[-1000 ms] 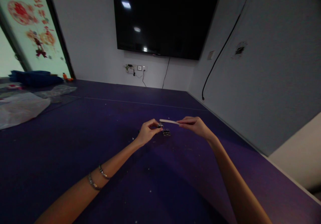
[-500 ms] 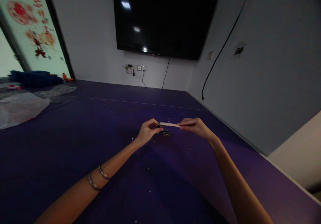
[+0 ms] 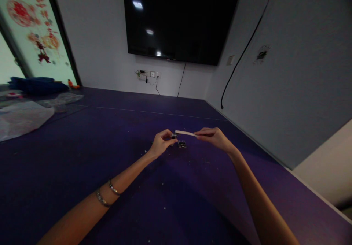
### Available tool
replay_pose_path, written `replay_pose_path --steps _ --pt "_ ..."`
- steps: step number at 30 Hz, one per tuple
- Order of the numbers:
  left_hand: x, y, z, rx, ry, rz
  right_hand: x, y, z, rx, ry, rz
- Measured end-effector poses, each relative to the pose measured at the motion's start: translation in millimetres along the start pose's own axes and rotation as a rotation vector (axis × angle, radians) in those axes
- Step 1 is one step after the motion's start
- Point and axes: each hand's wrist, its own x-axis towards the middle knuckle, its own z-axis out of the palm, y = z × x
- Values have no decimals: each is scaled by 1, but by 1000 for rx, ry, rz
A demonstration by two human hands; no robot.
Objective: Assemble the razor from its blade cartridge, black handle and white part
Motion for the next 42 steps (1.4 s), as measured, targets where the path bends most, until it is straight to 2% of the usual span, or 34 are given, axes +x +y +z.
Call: replay_pose_path --steps 2,7,11,16,20,25,31,36,42 --pt "0 -1 0 1 -7 -2 0 -1 0 -20 10 -3" --pt "0 -2 1 -18 -31 -18 -1 -2 0 -20 -61 -18" --pt "-1 -3 2 -12 -17 -7 0 -2 -1 -50 -13 -12" --pt "0 -4 2 -19 -39 -20 0 -5 -1 -48 -55 -32" --pt "-1 -2 3 -21 -33 -17 0 -8 0 -67 0 -5" --pt "-3 1 3 14 -59 -44 1 -11 3 -40 -71 -39" --pt "-3 0 2 43 -32 -9 0 -15 1 -91 -1 -10" --pt "-3 -2 1 48 -63 -28 0 -16 1 -81 -78 -48" --pt "-2 -4 2 -2 -52 -24 -1 -11 -1 -111 -9 7"
